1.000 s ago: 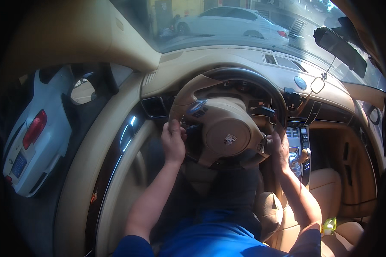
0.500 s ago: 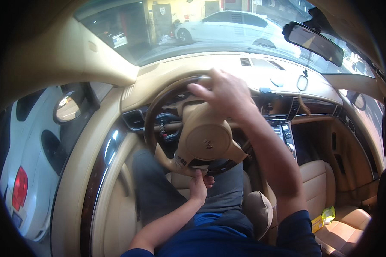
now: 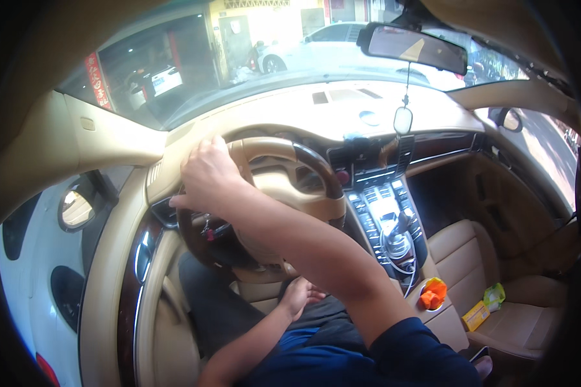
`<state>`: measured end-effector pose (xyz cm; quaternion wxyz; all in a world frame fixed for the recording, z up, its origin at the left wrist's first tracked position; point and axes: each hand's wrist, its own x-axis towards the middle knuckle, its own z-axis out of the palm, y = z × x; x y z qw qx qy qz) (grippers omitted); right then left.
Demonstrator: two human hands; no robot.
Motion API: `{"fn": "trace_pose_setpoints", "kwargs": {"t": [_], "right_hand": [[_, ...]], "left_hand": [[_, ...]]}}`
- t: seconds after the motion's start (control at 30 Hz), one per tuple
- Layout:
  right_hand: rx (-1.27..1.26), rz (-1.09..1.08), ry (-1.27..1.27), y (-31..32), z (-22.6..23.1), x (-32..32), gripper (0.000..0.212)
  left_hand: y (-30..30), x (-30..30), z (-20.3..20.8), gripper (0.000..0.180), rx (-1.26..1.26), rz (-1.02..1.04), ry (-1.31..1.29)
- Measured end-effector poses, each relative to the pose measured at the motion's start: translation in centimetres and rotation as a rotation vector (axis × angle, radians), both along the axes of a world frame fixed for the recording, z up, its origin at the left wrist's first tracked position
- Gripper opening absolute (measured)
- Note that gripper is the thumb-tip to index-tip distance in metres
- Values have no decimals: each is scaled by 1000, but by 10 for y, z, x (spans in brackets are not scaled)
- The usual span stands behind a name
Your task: The person connects jumper cables to the car battery terminals under the open hood, then enters the car to attempt starting the engine. After the engine starts, the person drives the car forward and parks it.
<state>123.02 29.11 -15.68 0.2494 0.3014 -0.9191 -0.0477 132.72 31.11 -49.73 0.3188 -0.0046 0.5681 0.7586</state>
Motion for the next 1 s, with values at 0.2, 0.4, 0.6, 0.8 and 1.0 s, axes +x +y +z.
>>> {"fn": "trace_pose_setpoints", "kwargs": {"t": [0.2,0.4,0.6,0.8,1.0], "right_hand": [[-40,80,-9,7,-6,-13,76],[-19,50,-22,6,-6,-10,72],[19,54,-48,8,-2,-5,71],[-32,37,18,3,-5,-4,71],[-68,56,-17,3,-7,-6,71]], "left_hand": [[-10,0,-20,63,115,119,-73],[-39,3,-21,56,62,259,-54],[-31,2,-17,53,206,273,-104],[-38,-2,-22,49,216,282,-86],[-37,-1,-25,41,237,301,-110]]}}
